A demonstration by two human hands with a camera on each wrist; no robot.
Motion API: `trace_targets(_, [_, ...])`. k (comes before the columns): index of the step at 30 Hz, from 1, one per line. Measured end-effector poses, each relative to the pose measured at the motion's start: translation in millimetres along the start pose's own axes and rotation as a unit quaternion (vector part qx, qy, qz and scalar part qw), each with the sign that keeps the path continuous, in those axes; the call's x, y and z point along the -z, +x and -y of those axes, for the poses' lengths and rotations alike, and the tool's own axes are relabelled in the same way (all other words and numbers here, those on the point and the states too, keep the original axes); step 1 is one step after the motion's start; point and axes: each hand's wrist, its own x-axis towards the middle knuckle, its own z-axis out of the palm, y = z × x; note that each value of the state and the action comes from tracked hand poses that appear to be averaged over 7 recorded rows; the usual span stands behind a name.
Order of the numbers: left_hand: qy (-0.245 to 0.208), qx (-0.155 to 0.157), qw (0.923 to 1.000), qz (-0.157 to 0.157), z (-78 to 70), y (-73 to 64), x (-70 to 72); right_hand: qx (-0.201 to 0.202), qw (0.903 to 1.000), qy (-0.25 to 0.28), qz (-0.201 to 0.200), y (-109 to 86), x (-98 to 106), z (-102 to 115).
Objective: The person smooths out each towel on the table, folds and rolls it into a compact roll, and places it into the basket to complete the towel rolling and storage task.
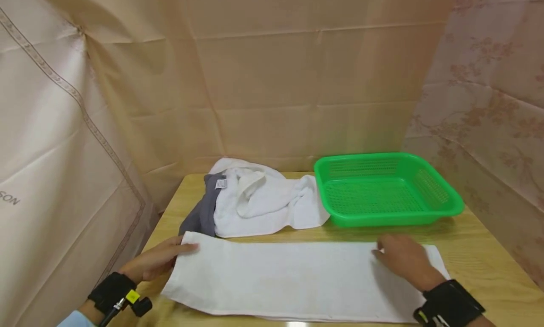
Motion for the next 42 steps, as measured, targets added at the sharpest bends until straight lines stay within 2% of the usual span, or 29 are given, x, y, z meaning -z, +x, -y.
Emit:
trace_targets(2, [-0.003,0.003,0.9999,-0.010,-7.8,2.4,-5.1,0.035,0.9971,0.067,0.008,14.1,-5,49])
trace_targets(4, [-0.009,0.005,0.9998,-0.018,-16.2,5.9,-13.4,0.069,0.9866,0.147,0.019,29.2,-14,99])
trace_targets(6, [-0.021,0.004,0.9996,-0.017,-24.1,11.0,-24.8,0.087,0.9676,0.233,0.045,42.9,-23,146])
trace_targets(8, [-0.041,-0.002,0.9992,-0.004,-31.7,17.4,-38.7,0.092,0.9393,0.318,0.090,55.0,-31,189])
trace_targets(11, [-0.079,-0.015,0.9960,0.039,-43.0,33.3,-62.0,0.063,0.9017,0.396,0.162,64.3,-40,235])
trace_targets(12, [-0.089,-0.020,0.9944,0.053,-45.9,37.9,-69.3,0.057,0.8959,0.404,0.176,66.1,-42,245])
trace_targets(14, [-0.099,-0.030,0.9913,0.082,-51.1,46.1,-81.2,0.050,0.8902,0.414,0.184,68.7,-48,259])
trace_targets(15, [-0.098,-0.037,0.9902,0.093,-53.0,49.4,-85.4,0.046,0.8853,0.426,0.181,69.6,-51,262])
trace_targets(17, [-0.089,-0.055,0.9893,0.102,-55.5,55.6,-89.8,0.044,0.8814,0.443,0.157,70.8,-55,263])
trace_targets(19, [-0.077,-0.076,0.9894,0.097,-56.5,61.3,-89.9,0.040,0.8796,0.458,0.122,71.6,-57,257])
trace_targets(21, [-0.054,-0.096,0.9913,0.072,-55.6,68.3,-86.3,0.039,0.8787,0.467,0.092,71.8,-54,250])
trace_targets(23, [-0.001,-0.117,0.9924,0.037,-53.8,76.1,-81.7,0.033,0.8778,0.470,0.084,70.7,-46,242])
trace_targets(24, [0.033,-0.124,0.9915,0.024,-52.7,80.3,-79.7,0.029,0.8732,0.478,0.090,69.6,-41,239])
trace_targets(26, [0.108,-0.136,0.9847,0.011,-50.4,89.7,-77.0,0.024,0.8587,0.499,0.113,66.3,-28,232])
trace_targets(29, [0.217,-0.165,0.9607,0.051,-46.6,102.0,-77.9,0.012,0.8314,0.532,0.161,59.1,-3,225])
trace_targets(32, [0.261,-0.188,0.9408,0.109,-41.2,109.3,-81.0,0.009,0.8071,0.556,0.199,51.6,22,216])
trace_targets(34, [0.240,-0.191,0.9402,0.149,-38.0,111.9,-83.1,0.006,0.7830,0.581,0.222,45.5,37,207])
trace_targets(36, [0.193,-0.190,0.9442,0.188,-35.7,113.0,-84.3,0.007,0.7584,0.606,0.240,38.2,52,196])
trace_targets(38, [0.150,-0.191,0.9433,0.226,-34.9,113.0,-84.1,0.008,0.7363,0.628,0.251,30.0,65,183])
trace_targets(40, [0.139,-0.195,0.9393,0.246,-35.6,112.1,-82.9,0.005,0.7277,0.637,0.254,21.1,76,169])
trace_targets(42, [0.154,-0.199,0.9346,0.252,-37.3,111.5,-82.1,-0.002,0.7260,0.640,0.251,12.4,85,153])
